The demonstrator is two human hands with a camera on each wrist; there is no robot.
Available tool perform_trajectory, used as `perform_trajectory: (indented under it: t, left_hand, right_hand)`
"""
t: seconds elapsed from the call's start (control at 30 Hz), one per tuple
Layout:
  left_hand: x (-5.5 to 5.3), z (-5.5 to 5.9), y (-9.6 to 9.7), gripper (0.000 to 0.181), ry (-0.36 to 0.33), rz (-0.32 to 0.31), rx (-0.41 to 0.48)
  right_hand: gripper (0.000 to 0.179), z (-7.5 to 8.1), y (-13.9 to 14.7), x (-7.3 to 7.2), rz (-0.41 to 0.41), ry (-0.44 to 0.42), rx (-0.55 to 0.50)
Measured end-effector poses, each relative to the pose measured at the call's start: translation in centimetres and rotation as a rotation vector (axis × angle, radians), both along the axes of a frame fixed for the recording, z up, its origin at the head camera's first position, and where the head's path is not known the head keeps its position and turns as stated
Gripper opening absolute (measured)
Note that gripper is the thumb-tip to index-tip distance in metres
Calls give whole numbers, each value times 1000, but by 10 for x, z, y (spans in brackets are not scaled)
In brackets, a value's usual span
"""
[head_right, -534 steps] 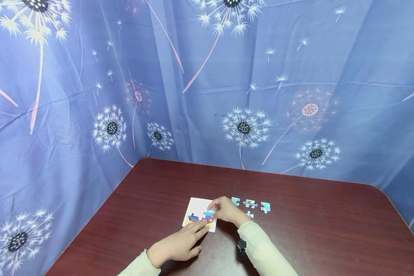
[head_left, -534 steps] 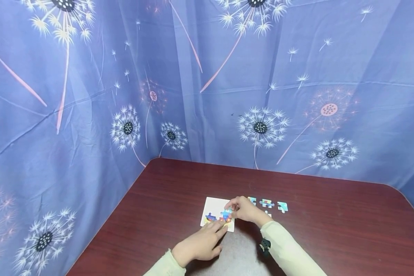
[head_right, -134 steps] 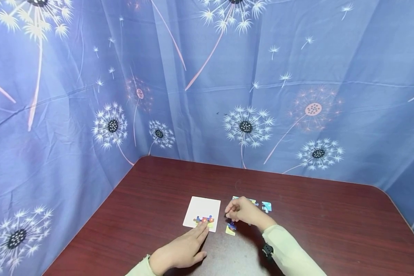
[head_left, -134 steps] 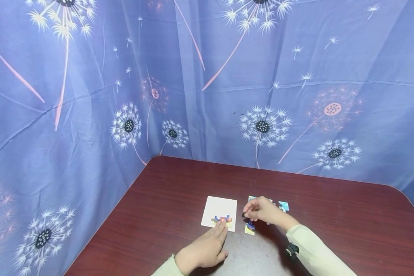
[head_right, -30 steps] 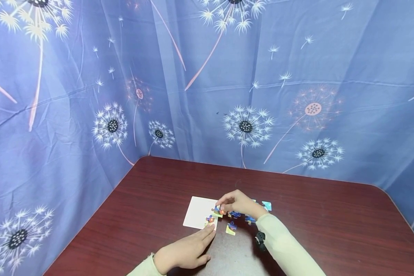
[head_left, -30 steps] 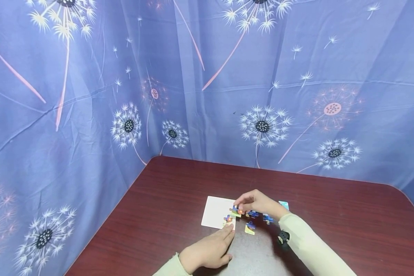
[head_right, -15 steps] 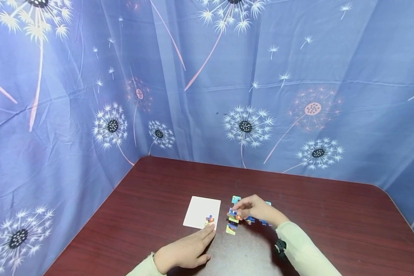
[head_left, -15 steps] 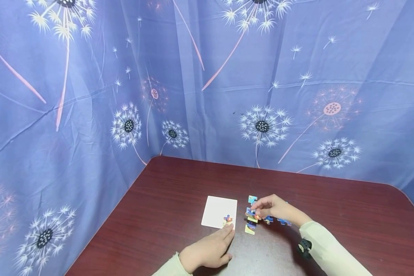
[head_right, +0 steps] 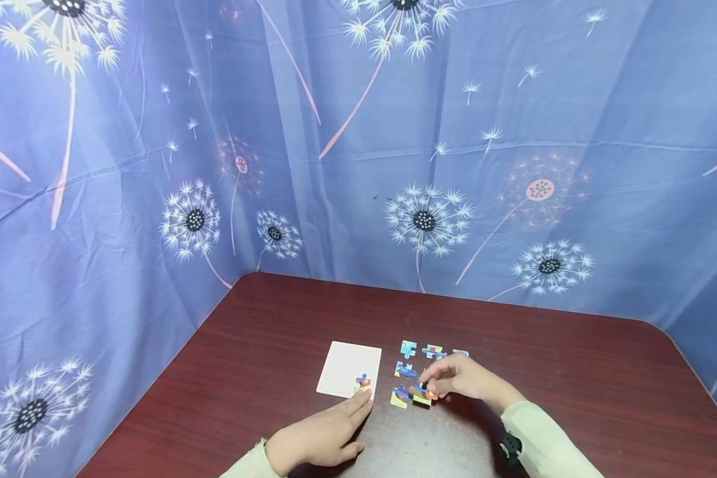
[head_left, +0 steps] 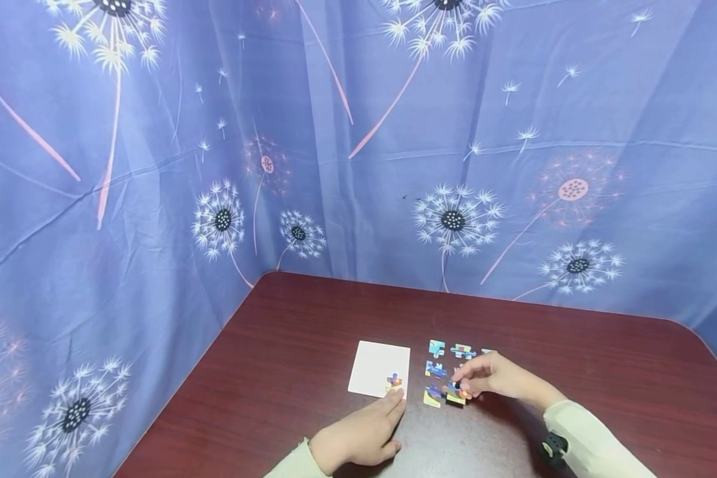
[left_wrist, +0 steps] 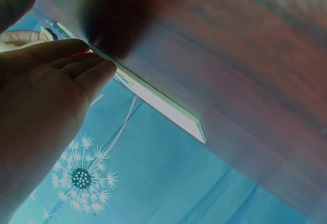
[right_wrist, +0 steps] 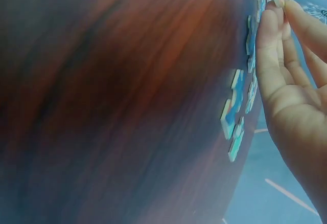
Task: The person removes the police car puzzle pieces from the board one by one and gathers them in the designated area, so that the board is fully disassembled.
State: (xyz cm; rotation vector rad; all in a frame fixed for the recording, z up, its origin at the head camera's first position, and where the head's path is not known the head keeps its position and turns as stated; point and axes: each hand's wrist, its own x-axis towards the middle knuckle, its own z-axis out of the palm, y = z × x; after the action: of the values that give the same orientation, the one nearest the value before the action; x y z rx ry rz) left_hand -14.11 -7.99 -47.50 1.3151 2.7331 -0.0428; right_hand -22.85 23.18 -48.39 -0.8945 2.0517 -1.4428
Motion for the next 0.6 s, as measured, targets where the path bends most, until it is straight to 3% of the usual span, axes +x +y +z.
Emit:
perform_trajectory:
  t: [0.17, 0.6]
  left_hand:
    - [-1, -2, 0, 61, -53, 22, 9]
    - [1, -4, 1, 63, -40, 37, -1]
  right_hand:
    - [24, -1, 6, 5, 19, -1, -7]
    - [19, -7, 9, 8, 9, 22, -2]
